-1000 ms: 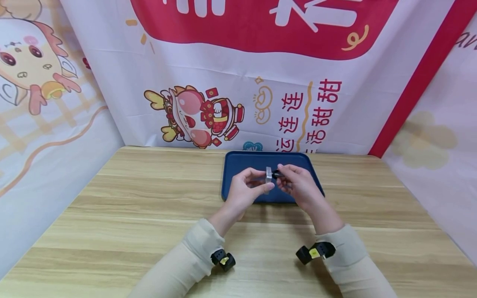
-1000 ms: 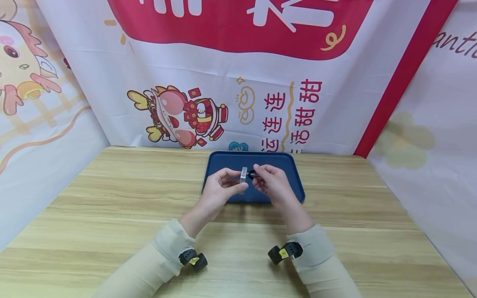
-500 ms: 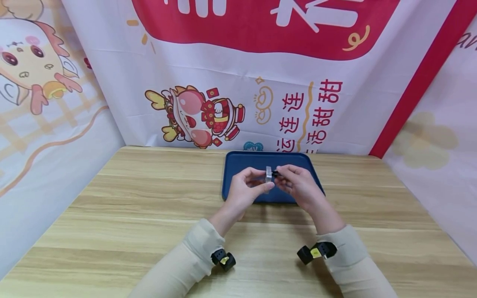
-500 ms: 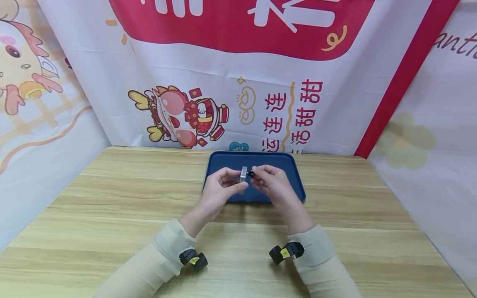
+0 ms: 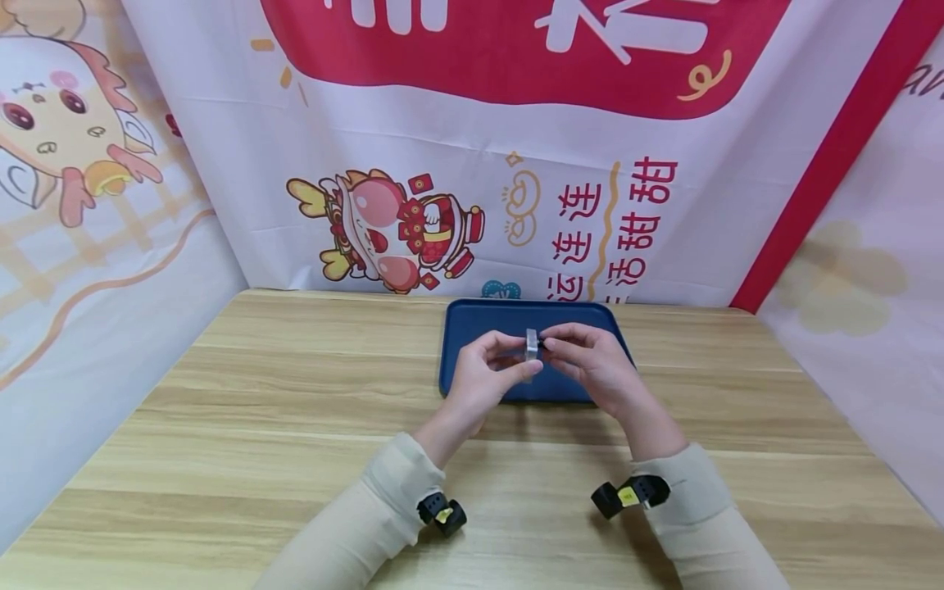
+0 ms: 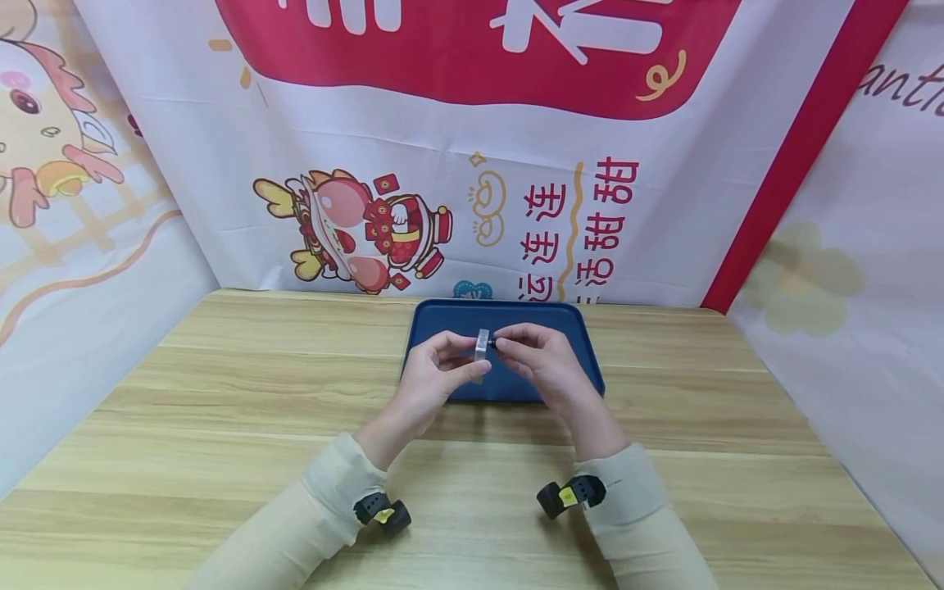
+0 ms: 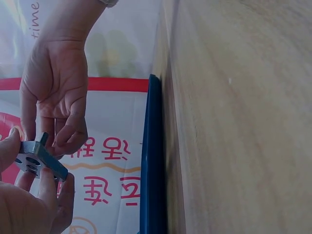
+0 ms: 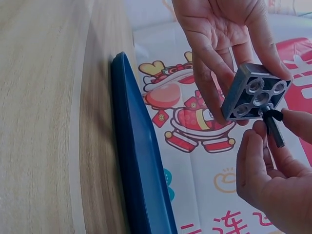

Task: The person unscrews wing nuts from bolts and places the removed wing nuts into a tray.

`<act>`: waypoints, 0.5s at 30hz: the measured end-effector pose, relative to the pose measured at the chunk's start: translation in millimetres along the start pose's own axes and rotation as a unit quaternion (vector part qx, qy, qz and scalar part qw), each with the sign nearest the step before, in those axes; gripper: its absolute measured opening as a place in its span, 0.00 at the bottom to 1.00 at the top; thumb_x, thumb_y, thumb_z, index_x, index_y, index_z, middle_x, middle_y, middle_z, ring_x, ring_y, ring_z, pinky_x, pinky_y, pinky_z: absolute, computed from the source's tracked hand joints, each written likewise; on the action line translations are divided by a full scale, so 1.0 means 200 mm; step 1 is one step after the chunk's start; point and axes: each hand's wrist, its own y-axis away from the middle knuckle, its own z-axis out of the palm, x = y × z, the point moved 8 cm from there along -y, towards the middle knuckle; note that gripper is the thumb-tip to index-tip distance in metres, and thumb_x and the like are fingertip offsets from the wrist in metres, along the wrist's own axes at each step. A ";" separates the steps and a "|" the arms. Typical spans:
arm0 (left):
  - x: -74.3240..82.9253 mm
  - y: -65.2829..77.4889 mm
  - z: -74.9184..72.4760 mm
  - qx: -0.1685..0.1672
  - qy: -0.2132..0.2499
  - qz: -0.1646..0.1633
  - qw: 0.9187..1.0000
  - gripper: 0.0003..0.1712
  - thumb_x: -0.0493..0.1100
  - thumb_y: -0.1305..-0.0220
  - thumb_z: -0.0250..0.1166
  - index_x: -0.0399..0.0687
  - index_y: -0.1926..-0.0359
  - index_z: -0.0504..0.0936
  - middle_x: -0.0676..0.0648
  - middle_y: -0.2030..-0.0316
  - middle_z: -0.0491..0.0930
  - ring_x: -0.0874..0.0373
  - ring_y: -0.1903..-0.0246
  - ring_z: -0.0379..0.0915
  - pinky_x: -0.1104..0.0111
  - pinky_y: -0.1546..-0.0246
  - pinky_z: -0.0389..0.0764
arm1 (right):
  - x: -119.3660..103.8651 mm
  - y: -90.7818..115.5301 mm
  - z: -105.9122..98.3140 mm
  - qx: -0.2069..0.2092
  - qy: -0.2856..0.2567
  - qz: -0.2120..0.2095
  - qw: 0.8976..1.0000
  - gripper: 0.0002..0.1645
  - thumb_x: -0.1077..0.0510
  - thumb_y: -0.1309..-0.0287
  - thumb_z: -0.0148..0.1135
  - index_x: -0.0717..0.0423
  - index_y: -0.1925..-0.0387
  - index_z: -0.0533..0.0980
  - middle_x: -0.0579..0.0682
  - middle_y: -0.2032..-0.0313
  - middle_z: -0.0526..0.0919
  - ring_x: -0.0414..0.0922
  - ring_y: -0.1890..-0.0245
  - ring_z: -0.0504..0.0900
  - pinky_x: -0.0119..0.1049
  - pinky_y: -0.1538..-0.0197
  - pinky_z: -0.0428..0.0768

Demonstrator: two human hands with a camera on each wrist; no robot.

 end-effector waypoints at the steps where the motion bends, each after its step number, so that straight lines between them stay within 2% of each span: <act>1: 0.00 0.00 0.00 0.000 0.000 0.000 1.000 0.19 0.41 0.41 0.73 0.47 0.49 0.81 0.46 0.47 0.83 0.53 0.50 0.80 0.63 0.50 0.86 | 0.00 0.00 0.00 -0.002 0.005 -0.004 1.000 0.13 0.58 0.33 0.62 0.58 0.49 0.78 0.45 0.54 0.81 0.40 0.53 0.81 0.31 0.43 0.82; 5: 0.00 0.00 0.00 0.000 0.001 -0.001 1.000 0.19 0.41 0.41 0.73 0.47 0.49 0.81 0.46 0.47 0.83 0.53 0.50 0.80 0.63 0.51 0.86 | -0.01 0.00 0.01 -0.010 0.034 -0.023 0.999 0.16 0.60 0.33 0.62 0.60 0.46 0.76 0.45 0.53 0.80 0.40 0.50 0.80 0.33 0.40 0.80; 15: 0.00 0.00 0.00 0.002 0.000 0.000 1.000 0.19 0.41 0.41 0.73 0.47 0.49 0.81 0.46 0.47 0.83 0.53 0.51 0.80 0.63 0.51 0.86 | -0.04 0.00 0.01 -0.008 0.104 -0.072 0.992 0.13 0.66 0.34 0.60 0.56 0.48 0.76 0.44 0.55 0.81 0.45 0.52 0.77 0.28 0.47 0.81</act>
